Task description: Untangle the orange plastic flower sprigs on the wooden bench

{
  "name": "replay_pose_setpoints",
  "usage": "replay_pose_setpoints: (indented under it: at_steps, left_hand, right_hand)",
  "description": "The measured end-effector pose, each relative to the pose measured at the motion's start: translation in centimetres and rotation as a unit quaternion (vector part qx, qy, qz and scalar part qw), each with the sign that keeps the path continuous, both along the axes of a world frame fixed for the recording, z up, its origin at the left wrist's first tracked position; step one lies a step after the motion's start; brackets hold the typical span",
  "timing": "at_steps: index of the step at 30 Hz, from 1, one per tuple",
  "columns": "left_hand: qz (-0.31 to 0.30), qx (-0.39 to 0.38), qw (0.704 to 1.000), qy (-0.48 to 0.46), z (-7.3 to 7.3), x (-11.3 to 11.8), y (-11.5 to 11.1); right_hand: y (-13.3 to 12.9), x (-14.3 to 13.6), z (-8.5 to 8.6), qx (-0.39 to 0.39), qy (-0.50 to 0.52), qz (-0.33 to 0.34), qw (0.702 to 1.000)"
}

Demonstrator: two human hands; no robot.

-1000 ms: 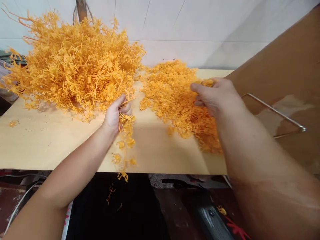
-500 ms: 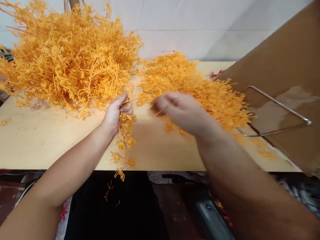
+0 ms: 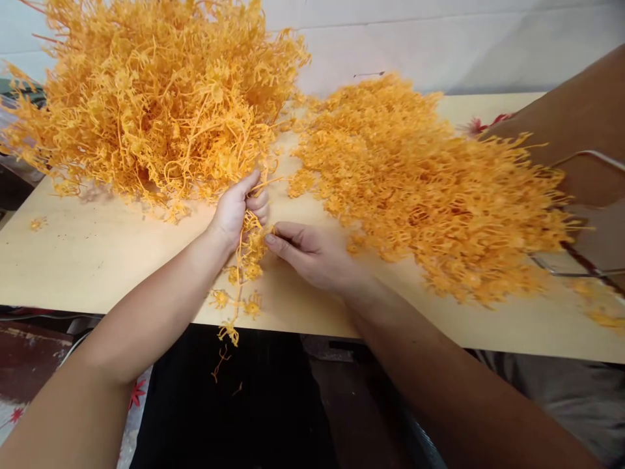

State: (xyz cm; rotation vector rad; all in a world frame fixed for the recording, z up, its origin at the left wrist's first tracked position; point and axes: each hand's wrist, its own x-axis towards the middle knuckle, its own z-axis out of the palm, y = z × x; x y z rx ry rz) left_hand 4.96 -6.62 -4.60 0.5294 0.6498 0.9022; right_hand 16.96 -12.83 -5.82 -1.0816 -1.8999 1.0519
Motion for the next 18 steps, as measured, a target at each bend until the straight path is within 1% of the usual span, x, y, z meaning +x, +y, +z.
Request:
replay_pose_setpoints:
  at_steps: [2,5,6,7,8,11,13,14,17,18]
  left_hand:
    - [0.011,-0.005,1.000,0.016,-0.3,0.1,0.3]
    - [0.055,0.007,0.998,0.029,-0.7,0.1,1.0]
    - [0.069,0.013,0.997,0.028,-0.8,0.2,1.1]
    - [0.076,0.017,0.997,0.027,-0.9,0.2,1.2]
    - [0.078,0.022,0.996,0.025,-0.9,0.2,1.3]
    - [0.079,0.035,0.996,0.028,-1.0,0.3,1.2]
    - [0.089,0.041,0.994,0.039,-1.0,0.4,1.2]
    - [0.093,0.042,0.994,0.045,-1.0,0.5,1.3]
    - [0.090,0.026,0.994,0.059,-1.0,0.4,1.6]
    - [0.085,0.015,0.994,0.060,-1.1,0.4,1.8]
  right_hand:
    - [-1.1,-0.2,0.3,0.016,-0.012,0.017,1.000]
    - [-2.9,-0.4,1.0,0.029,-0.034,0.083,0.996]
    - [-3.2,-0.2,1.2,0.031,-0.040,0.095,0.994]
    - [-3.4,0.0,1.4,0.033,-0.044,0.092,0.994]
    - [-3.5,0.4,1.6,0.034,-0.043,0.074,0.996]
    - [-3.2,2.3,2.0,0.037,-0.016,-0.003,0.999]
    - [-3.3,3.4,2.4,0.059,0.005,-0.036,0.998]
    - [-3.7,3.8,2.6,0.066,0.016,-0.031,0.997]
    - [-5.3,4.3,3.6,0.067,0.067,0.017,0.995]
    - [-5.6,4.3,4.0,0.071,0.086,0.015,0.994]
